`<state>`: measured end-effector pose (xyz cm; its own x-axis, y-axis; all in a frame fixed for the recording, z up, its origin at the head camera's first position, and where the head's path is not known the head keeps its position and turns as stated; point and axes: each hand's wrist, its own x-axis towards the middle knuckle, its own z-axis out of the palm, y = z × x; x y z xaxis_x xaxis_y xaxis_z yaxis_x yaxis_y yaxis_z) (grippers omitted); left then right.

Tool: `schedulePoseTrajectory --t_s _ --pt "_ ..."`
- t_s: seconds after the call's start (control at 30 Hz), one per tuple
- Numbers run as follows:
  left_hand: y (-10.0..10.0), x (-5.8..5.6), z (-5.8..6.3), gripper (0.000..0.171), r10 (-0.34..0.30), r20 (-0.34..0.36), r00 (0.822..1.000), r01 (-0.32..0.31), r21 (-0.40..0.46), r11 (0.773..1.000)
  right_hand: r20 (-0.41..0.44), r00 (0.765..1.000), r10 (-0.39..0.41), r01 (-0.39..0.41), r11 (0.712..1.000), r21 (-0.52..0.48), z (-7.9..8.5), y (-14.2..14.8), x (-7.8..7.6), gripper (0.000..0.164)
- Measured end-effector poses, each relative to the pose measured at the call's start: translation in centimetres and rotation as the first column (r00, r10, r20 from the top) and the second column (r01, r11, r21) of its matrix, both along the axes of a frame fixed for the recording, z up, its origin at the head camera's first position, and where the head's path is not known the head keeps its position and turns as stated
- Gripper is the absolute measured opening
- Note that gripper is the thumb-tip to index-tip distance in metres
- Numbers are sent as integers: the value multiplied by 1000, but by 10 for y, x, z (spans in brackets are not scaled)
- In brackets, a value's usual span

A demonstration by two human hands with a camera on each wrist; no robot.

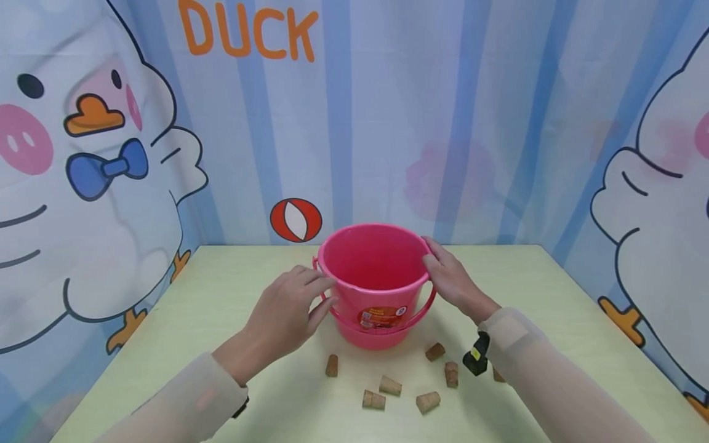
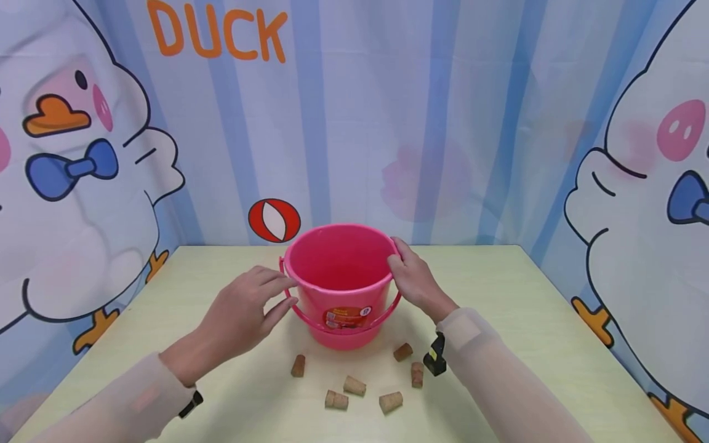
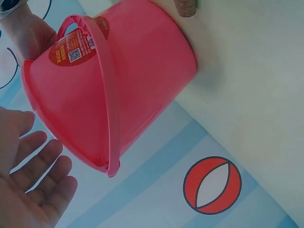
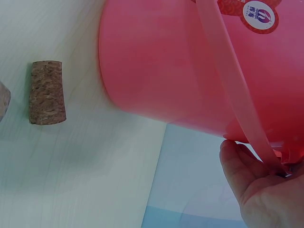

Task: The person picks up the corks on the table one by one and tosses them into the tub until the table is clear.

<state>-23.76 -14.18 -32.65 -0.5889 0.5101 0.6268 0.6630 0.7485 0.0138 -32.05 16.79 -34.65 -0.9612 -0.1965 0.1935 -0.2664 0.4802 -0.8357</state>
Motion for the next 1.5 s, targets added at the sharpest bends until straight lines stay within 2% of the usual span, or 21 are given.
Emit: schedulePoseTrajectory --t_s 0.33,0.53,0.87,1.07,1.3,1.5 --pt "-7 4 -15 39 10 25 1000 -10 -4 1000 -8 1000 3 -3 1000 6 -1 1 -1 59" --pt "-10 3 -18 41 24 47 999 -24 -7 1000 -1 1000 -4 4 1000 7 0 0 0 60" --pt "-13 4 -23 44 51 144 988 -50 -14 999 13 1000 -10 10 1000 8 0 0 0 61" --pt "-16 4 -28 45 77 201 977 -67 -55 996 17 1000 -15 15 1000 8 0 0 -1 62" --pt "-18 6 -35 42 103 293 950 -81 -86 993 15 1000 -15 15 1000 5 0 0 -1 62" --pt "-18 3 -41 42 103 341 935 -69 -111 991 15 1000 -11 11 1000 1 0 0 -1 62"
